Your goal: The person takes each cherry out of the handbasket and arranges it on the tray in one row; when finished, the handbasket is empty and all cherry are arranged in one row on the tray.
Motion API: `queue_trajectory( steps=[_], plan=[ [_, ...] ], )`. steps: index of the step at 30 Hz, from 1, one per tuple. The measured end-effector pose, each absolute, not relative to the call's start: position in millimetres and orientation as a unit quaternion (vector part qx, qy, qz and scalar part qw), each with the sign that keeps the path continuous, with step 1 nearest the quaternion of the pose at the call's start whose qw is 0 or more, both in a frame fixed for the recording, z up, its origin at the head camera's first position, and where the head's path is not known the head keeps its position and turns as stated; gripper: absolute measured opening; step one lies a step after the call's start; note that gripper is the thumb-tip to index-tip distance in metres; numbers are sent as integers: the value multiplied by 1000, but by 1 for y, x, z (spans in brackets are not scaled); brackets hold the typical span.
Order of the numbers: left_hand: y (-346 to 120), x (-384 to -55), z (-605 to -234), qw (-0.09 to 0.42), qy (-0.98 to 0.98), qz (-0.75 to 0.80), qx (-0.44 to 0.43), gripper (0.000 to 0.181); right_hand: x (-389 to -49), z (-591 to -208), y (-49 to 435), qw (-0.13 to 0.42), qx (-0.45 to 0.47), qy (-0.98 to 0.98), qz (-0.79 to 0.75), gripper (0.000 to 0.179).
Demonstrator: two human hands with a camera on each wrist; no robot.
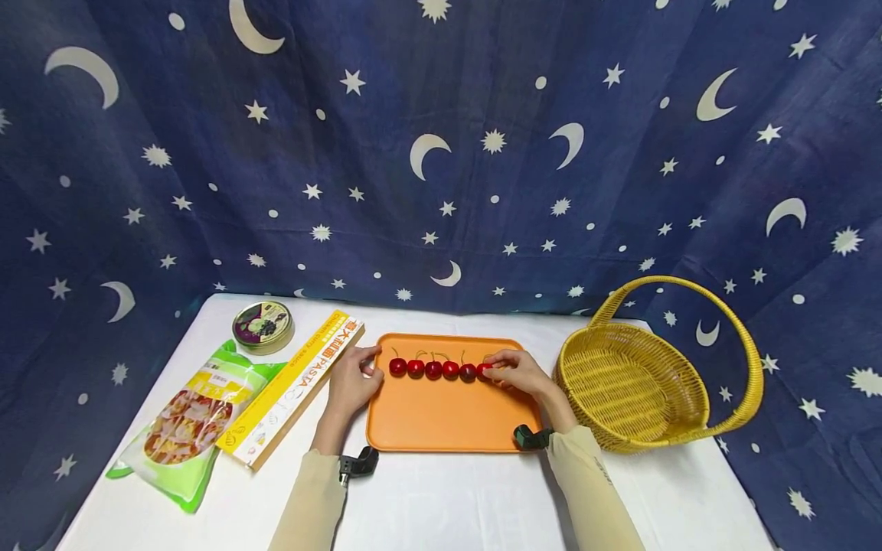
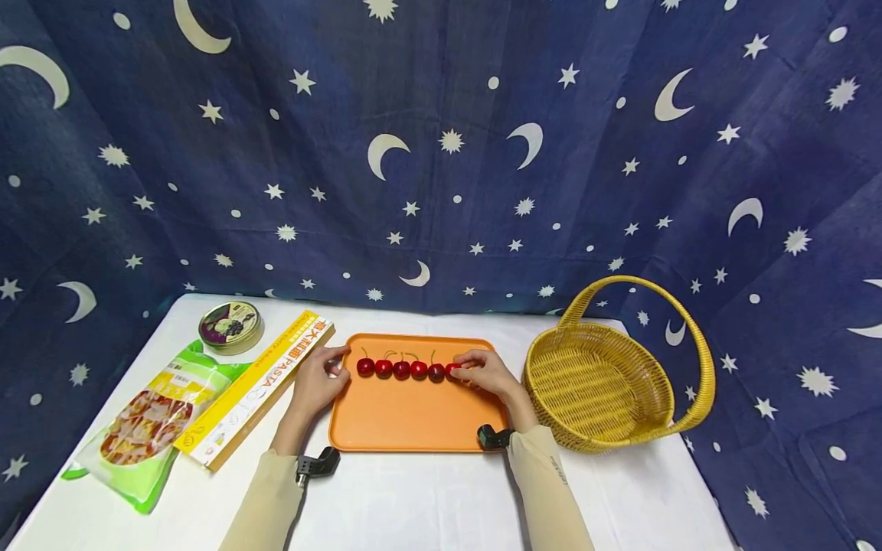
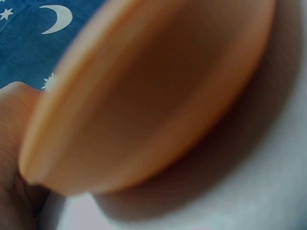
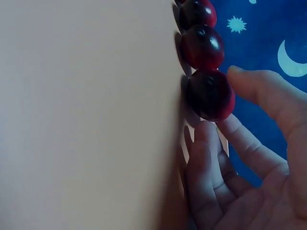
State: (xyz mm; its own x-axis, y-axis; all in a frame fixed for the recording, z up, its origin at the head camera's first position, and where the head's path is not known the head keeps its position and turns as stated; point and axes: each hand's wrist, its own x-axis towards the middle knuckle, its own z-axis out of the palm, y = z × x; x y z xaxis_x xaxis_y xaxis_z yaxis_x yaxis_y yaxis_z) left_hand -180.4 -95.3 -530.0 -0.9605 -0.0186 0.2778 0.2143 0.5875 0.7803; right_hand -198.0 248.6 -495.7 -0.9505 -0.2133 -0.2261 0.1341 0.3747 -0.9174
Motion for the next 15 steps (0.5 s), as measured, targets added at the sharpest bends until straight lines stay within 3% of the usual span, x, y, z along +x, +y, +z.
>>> queue_trajectory(
  steps=[15],
  plan=[
    [-92, -181, -527, 125, -885, -445, -48, 43, -194, -487, 253, 174, -48, 805, -566, 33]
  ],
)
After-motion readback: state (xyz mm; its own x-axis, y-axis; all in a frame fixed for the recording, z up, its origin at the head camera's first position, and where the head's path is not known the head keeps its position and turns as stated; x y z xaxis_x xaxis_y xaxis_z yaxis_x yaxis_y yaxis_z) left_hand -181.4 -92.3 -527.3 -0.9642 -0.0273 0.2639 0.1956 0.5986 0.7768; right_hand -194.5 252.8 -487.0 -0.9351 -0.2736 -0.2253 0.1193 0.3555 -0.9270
